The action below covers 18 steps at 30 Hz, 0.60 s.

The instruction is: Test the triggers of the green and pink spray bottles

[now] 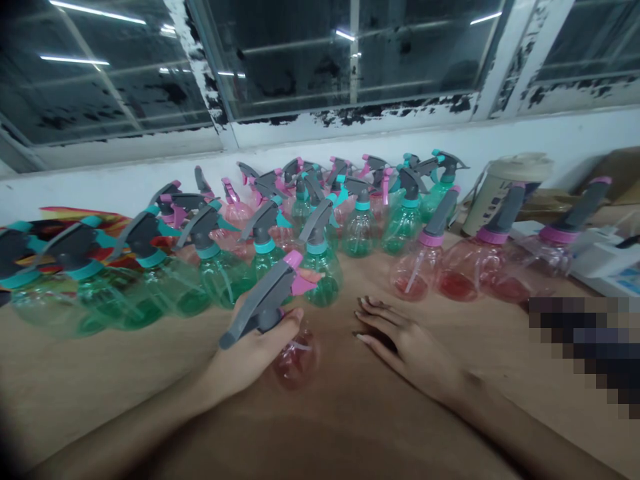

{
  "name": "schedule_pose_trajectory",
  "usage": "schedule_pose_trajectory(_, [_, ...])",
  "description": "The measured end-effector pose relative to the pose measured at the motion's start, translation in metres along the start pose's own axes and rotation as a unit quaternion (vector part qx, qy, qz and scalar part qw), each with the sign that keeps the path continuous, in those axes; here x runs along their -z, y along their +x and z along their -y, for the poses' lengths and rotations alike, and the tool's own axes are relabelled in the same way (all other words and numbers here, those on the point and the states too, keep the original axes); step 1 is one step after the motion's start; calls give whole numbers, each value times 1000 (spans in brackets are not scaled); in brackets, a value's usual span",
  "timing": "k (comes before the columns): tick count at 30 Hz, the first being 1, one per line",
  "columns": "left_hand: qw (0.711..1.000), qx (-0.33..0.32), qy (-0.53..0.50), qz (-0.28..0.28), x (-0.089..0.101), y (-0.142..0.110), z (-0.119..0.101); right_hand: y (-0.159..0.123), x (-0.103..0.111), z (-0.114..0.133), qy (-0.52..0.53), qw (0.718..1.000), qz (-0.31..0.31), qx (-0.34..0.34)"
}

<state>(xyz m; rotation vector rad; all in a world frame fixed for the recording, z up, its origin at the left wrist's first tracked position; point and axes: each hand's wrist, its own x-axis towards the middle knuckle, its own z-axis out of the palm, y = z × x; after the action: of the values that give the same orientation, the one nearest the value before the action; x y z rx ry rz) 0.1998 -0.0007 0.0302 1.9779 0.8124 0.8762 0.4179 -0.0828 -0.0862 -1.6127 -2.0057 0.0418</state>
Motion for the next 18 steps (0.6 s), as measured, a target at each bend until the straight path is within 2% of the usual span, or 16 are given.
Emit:
schedule_pose_trajectory(5, [998, -30, 53, 23, -1, -1, -1, 0, 0, 0, -8, 1000, 8, -4])
schedule_pose_trajectory(18, [998, -50, 22, 28, -1, -1, 4, -1, -1, -2, -18, 1000, 15, -5])
